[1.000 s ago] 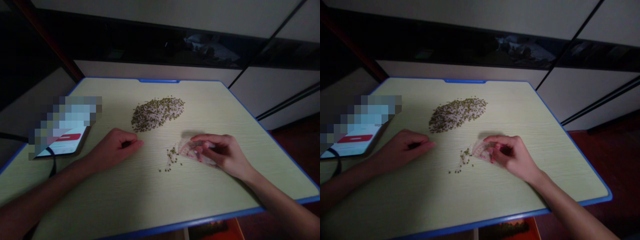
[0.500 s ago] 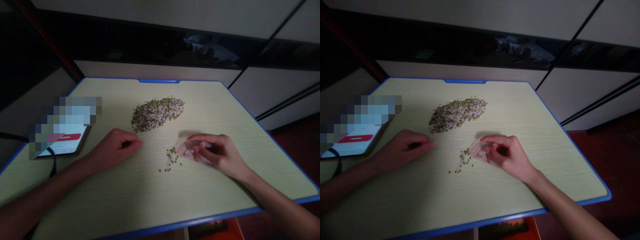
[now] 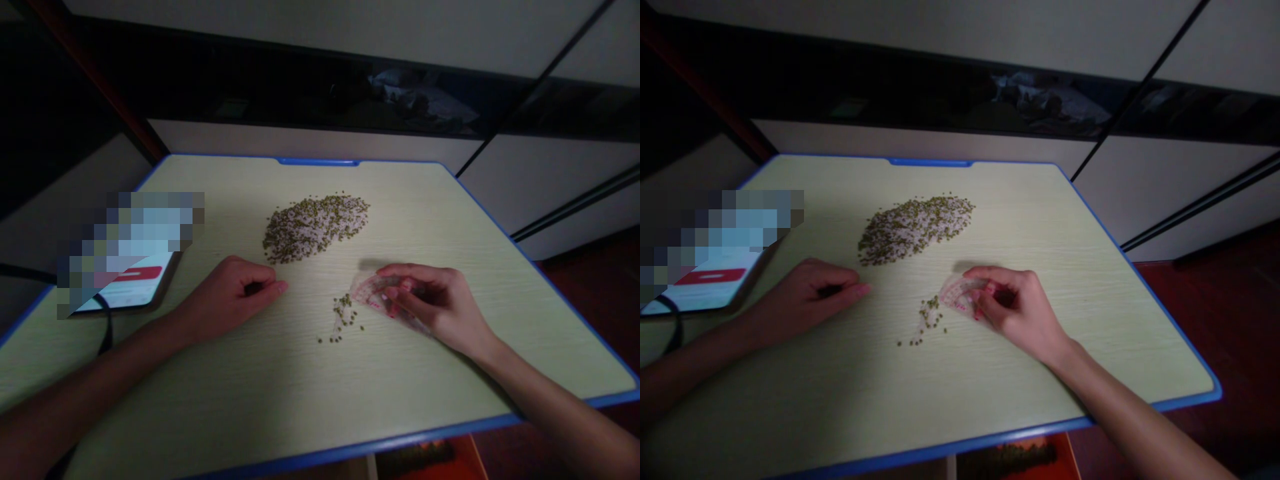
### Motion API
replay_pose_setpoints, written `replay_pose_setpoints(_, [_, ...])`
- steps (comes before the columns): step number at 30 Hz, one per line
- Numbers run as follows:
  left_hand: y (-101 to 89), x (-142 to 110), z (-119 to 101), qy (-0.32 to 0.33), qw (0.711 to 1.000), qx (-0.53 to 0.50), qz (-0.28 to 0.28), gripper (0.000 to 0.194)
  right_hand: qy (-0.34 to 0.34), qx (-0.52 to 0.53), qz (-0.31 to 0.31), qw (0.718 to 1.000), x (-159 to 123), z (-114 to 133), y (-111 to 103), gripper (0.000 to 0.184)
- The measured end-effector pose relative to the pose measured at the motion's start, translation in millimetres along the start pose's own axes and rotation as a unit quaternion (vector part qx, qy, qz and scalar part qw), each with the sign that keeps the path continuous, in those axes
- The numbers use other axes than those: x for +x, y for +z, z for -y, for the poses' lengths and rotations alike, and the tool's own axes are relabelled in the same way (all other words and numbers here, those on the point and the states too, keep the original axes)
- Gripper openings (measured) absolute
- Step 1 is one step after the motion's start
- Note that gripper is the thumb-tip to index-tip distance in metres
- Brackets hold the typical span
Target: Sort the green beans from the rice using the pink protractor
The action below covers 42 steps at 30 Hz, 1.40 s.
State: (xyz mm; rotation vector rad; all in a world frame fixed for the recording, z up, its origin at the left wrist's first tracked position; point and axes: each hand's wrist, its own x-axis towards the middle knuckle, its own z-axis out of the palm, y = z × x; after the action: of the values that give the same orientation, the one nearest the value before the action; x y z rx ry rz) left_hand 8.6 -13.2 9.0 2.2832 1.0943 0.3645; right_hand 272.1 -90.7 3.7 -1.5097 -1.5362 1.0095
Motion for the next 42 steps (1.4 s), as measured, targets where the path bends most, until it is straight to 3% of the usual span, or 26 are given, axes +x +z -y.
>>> replay_pose_setpoints(17, [-0.4, 0.2, -0.8, -0.025, 1.000, 0.001, 0.012, 0.037, -0.059, -0.048, 0.017, 0.997, 0.7, -3.4, 3.4, 0.025])
replay_pose_setpoints(26, [1.4, -0.6, 1.3, -0.020, 1.000, 0.003, 0.012, 0.037, 0.000, -0.002, -0.015, 1.000, 2.7, -3.0, 4.8, 0.027])
replay_pose_setpoints(34, [1.0, 0.0, 0.7, -0.023, 1.000, 0.002, 0.012, 0.037, 0.008, 0.014, -0.009, 1.000, 4.4, -4.3, 6.5, 0.028])
replay_pose_setpoints(42, [1.3, 1.3, 0.9, -0.020, 1.000, -0.001, 0.006, 0.037, -0.058, -0.018, 0.032, 0.998, 14.2, -3.3, 4.6, 0.026])
